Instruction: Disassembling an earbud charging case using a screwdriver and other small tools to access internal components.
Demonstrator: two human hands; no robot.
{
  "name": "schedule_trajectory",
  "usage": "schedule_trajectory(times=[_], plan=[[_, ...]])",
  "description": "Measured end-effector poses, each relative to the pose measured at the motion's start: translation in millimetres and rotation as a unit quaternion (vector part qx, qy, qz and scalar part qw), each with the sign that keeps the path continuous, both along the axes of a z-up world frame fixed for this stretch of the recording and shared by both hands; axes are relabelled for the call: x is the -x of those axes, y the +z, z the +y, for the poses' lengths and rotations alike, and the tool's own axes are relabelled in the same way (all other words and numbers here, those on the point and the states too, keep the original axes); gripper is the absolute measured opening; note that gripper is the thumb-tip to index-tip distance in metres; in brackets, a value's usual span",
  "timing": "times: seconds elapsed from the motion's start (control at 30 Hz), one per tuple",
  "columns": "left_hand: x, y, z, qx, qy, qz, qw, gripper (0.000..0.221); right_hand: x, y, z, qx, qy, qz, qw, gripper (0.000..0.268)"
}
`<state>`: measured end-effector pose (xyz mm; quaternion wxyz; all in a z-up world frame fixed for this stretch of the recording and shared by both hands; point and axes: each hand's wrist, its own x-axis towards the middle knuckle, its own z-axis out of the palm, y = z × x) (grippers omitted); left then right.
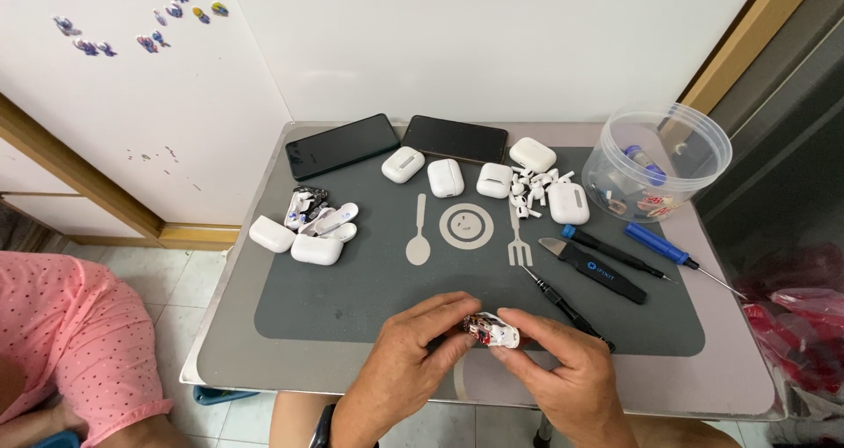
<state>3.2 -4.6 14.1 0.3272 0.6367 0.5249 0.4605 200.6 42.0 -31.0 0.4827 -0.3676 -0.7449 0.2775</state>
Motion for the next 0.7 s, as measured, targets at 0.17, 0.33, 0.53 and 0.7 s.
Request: schedule_trajectory(times=[0.17, 0.33, 0.53, 0.7], plan=[[-0.5, -2.3, 0.2, 0.003, 0.011, 0.009, 1.000, 0.036, 2.6, 8.1, -2.6, -0.004, 0.003, 0.003, 1.000, 0.045], [-1.3, -5.1, 0.1, -0.013, 0.014, 0.019, 1.000, 0.036, 3.1, 9.9, -3.2, -0.016, 0.016, 0.009, 1.000, 0.043], [-1.6, 2.7, -1.7, -0.009, 0.013, 0.021, 1.000, 0.034, -0.5, 1.5, 4.8, 0.076, -0.031, -0.018, 0.996, 0.042], [4.3, 4.6, 0.1, 0.013, 0.000, -0.047, 0.999, 0.028, -3.7, 7.6, 10.3, 0.314, -0.013, 0.020, 0.949, 0.040]])
